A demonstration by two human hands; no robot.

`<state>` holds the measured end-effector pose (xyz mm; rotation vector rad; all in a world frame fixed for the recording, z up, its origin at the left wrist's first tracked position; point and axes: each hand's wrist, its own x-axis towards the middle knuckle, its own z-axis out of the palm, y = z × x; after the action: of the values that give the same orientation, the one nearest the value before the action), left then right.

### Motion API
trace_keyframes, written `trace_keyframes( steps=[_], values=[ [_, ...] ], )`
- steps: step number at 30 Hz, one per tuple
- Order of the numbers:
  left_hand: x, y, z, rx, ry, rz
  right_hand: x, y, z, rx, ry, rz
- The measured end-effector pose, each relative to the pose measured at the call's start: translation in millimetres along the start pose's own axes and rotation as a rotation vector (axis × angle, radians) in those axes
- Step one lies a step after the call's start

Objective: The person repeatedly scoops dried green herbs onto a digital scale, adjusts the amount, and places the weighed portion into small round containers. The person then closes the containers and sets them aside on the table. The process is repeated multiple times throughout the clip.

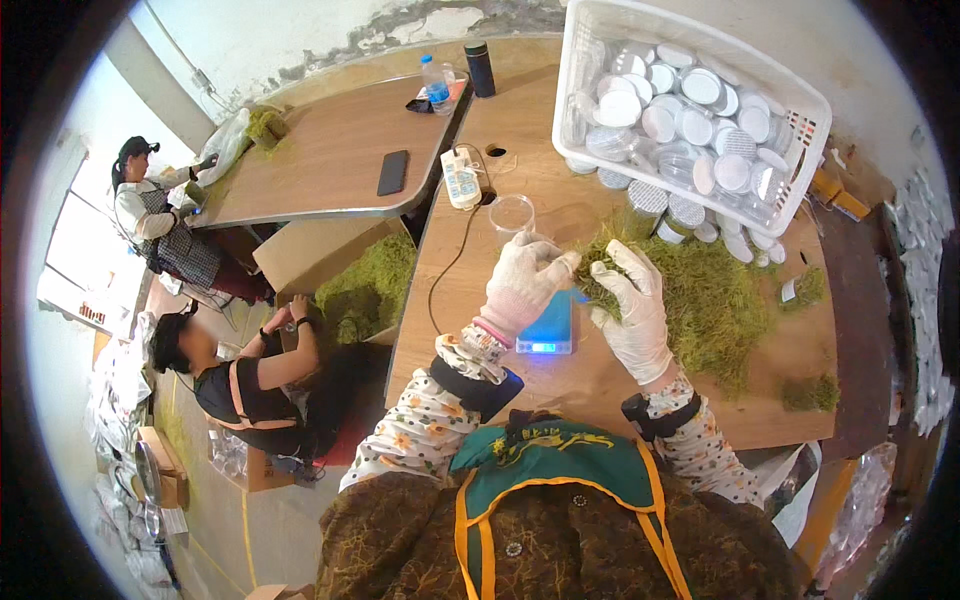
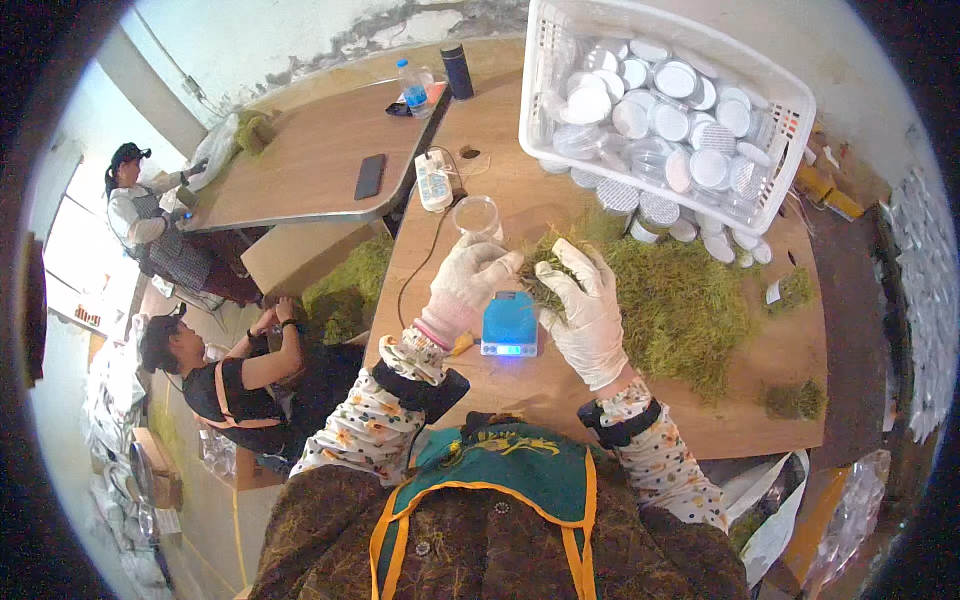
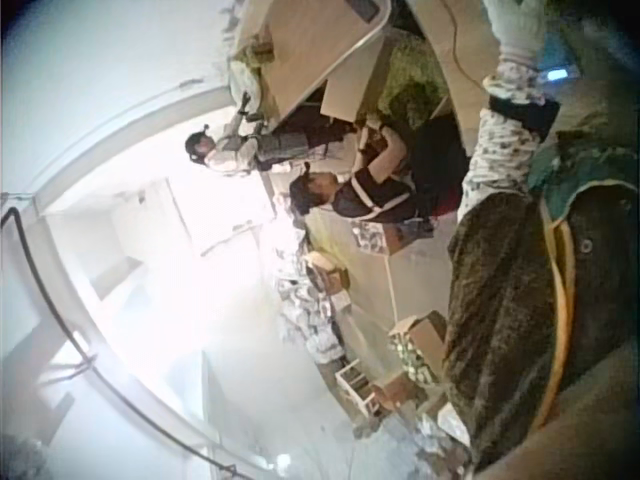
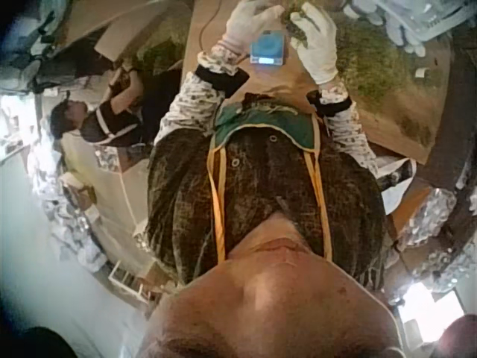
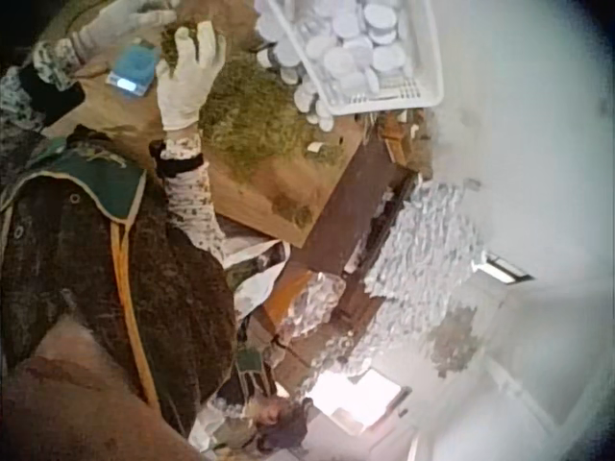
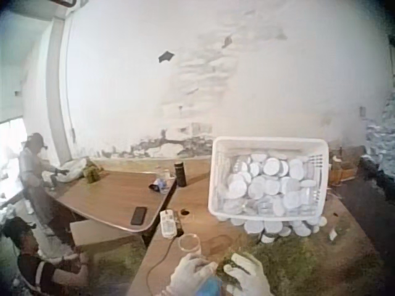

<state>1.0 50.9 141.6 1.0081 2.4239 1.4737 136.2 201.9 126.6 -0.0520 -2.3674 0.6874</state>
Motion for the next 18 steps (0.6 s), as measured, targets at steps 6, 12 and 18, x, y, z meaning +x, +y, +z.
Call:
trace_keyframes(
  steps=[6, 12, 18],
  values=[
    [-1.4, -0.6, -4.0, 0.055, 0.064, 0.096, -1.8, -0.8, 13.5, 0.061, 0.006, 0.0],
    [0.0, 4.8, -6.4, 0.022, 0.071, -0.042, -2.1, 3.7, 16.6, 0.085, 0.046, 0.008],
    [6.4, -5.8, -1.8, -0.233, -0.029, -0.102, -8.5, 8.8, 17.9, 0.146, 0.072, 0.065]
  ],
)
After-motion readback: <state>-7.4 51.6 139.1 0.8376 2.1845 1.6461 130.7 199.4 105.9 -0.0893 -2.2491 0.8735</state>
